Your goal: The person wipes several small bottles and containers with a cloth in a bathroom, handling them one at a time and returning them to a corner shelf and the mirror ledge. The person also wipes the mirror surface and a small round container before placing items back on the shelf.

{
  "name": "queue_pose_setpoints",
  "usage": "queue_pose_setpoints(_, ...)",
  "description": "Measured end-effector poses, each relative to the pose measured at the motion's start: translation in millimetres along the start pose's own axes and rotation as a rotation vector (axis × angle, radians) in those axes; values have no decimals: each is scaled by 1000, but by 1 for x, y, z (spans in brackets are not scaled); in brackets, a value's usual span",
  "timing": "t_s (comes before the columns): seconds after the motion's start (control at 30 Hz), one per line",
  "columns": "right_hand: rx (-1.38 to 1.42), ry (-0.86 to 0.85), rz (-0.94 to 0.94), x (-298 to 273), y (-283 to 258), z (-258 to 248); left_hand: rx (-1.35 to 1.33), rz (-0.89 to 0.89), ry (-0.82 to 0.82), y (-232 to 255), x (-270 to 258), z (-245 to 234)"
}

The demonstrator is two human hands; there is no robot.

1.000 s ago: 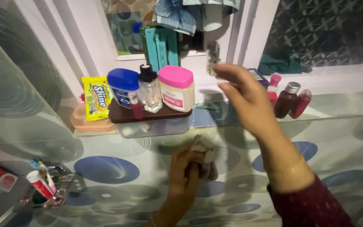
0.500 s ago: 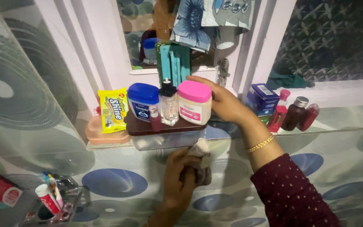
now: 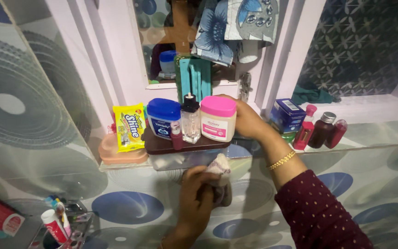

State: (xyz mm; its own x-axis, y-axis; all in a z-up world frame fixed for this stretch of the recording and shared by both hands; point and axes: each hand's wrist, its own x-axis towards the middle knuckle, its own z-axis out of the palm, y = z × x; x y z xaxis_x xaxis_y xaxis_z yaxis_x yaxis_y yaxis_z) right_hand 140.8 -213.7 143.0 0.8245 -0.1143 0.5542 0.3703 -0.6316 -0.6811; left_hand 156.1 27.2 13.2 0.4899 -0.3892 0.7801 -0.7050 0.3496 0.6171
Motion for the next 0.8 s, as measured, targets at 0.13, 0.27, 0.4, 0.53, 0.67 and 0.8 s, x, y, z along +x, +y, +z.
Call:
queue_pose_setpoints(0.13, -2, 139, -55, -1, -8, 2, -4, -10, -9, 5, 1, -2)
queue_pose_setpoints(0.27, 122, 343, -67, -6, -22, 1, -169, -226, -56, 13, 2, -2)
queue_pose_setpoints(0.4, 181, 653, -244, -31, -46, -3, -121, 204, -127, 14, -4, -9)
queue_pose_setpoints(0.53, 353, 730, -262, -88, -76, -1, -106, -102, -265, 6, -19, 10)
queue_pose_setpoints(0.67, 361, 641, -80, -153, -84, 22, -364, -579, -336, -1, -33, 52)
queue_pose_setpoints(0.8, 195, 534, 3, -192, -76, 41, -751, -285, -317, 10, -36, 81)
